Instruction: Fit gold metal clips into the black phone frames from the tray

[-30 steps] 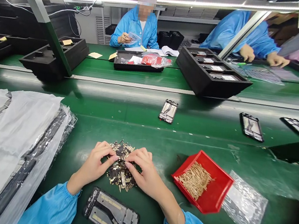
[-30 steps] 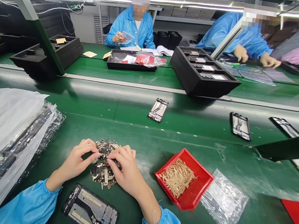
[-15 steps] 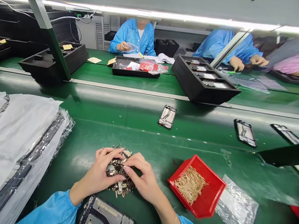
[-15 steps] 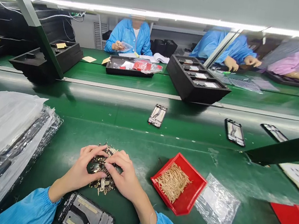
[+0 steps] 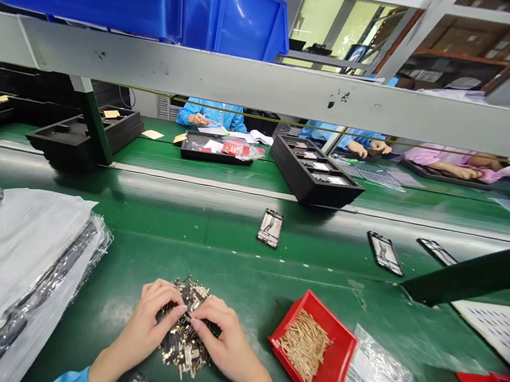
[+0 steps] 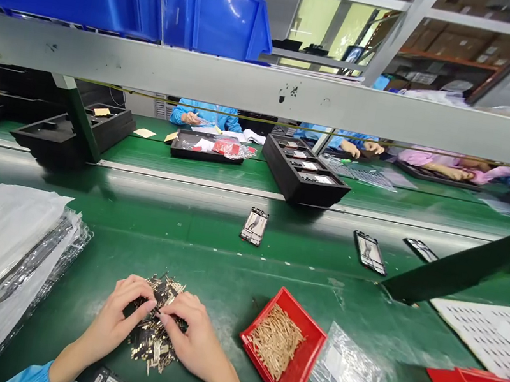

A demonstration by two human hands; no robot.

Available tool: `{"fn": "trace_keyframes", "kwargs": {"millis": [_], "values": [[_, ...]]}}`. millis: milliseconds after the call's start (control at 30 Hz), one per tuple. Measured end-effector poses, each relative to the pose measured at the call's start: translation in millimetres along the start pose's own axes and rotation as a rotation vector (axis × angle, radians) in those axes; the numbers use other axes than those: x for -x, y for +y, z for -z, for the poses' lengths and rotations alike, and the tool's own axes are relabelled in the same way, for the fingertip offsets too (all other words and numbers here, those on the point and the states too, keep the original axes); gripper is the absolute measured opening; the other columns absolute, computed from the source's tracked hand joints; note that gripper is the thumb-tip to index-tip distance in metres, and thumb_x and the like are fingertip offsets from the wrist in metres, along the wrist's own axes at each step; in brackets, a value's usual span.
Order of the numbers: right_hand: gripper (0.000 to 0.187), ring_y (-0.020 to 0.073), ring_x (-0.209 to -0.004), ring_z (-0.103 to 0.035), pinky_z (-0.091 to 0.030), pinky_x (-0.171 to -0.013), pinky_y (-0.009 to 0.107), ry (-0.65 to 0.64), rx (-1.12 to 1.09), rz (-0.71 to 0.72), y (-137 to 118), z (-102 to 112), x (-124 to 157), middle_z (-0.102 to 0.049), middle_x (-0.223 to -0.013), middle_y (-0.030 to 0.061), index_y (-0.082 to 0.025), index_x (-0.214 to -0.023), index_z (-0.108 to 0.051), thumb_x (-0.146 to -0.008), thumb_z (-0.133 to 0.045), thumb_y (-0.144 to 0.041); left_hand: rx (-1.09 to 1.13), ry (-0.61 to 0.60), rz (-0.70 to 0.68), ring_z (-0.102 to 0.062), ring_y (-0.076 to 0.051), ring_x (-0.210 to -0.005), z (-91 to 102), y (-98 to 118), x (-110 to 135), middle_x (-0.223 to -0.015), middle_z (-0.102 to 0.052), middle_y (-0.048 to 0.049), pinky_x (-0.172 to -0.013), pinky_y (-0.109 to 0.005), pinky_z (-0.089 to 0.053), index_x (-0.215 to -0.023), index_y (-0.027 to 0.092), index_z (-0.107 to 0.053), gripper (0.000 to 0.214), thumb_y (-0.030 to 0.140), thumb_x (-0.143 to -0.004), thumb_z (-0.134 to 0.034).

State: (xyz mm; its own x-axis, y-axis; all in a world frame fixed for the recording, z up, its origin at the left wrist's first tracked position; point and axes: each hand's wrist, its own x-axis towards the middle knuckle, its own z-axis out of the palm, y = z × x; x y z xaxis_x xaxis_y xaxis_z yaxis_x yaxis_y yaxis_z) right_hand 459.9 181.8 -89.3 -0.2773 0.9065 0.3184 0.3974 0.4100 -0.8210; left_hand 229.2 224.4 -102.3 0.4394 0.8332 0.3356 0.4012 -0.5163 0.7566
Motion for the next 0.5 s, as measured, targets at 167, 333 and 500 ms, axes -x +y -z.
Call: {"fn": "trace_keyframes", "kwargs": {"millis": [167,333,500], "values": [[0.035,0.0211,-0.088,-0.071,-0.056,-0.084,0.034,0.074,-0.115,0.014,-1.4,-6.9,2.4,-0.078,-0.091,0.0052,-0.023,-0.097,-0.079,-0.116,-0.059,-0.045,0.095,-0.078,-0.124,-0.078,-0.027,-0.127,-6.2,3.4,5.9,-0.137,-0.081,-0.0122,-0.112,-0.043,-0.062,-0.143,0.026,-0.075,0.037,0.03,-0.115,-0.052],[0.031,0.0215,-0.087,-0.071,-0.057,-0.084,0.035,0.116,-0.033,0.052,-6.4,-13.5,-0.8,-0.077,-0.091,0.0045,-0.024,-0.096,-0.075,-0.116,-0.058,-0.04,0.294,-0.094,-0.019,-0.077,-0.029,-0.132,-14.4,15.5,9.6,-0.144,-0.078,-0.0105,-0.117,-0.042,-0.061,-0.151,0.028,-0.073,0.043,0.041,-0.111,-0.066],[0.021,0.0237,-0.085,-0.071,-0.056,-0.078,0.039,0.244,0.309,0.057,-19.3,11.1,18.2,-0.076,-0.092,0.0048,-0.027,-0.109,-0.076,-0.114,-0.056,-0.026,0.475,0.153,0.192,-0.083,-0.024,-0.096,-12.0,15.4,5.0,-0.121,-0.086,-0.0133,-0.093,-0.036,-0.068,-0.129,0.02,-0.082,0.045,0.055,-0.113,-0.058]]}}
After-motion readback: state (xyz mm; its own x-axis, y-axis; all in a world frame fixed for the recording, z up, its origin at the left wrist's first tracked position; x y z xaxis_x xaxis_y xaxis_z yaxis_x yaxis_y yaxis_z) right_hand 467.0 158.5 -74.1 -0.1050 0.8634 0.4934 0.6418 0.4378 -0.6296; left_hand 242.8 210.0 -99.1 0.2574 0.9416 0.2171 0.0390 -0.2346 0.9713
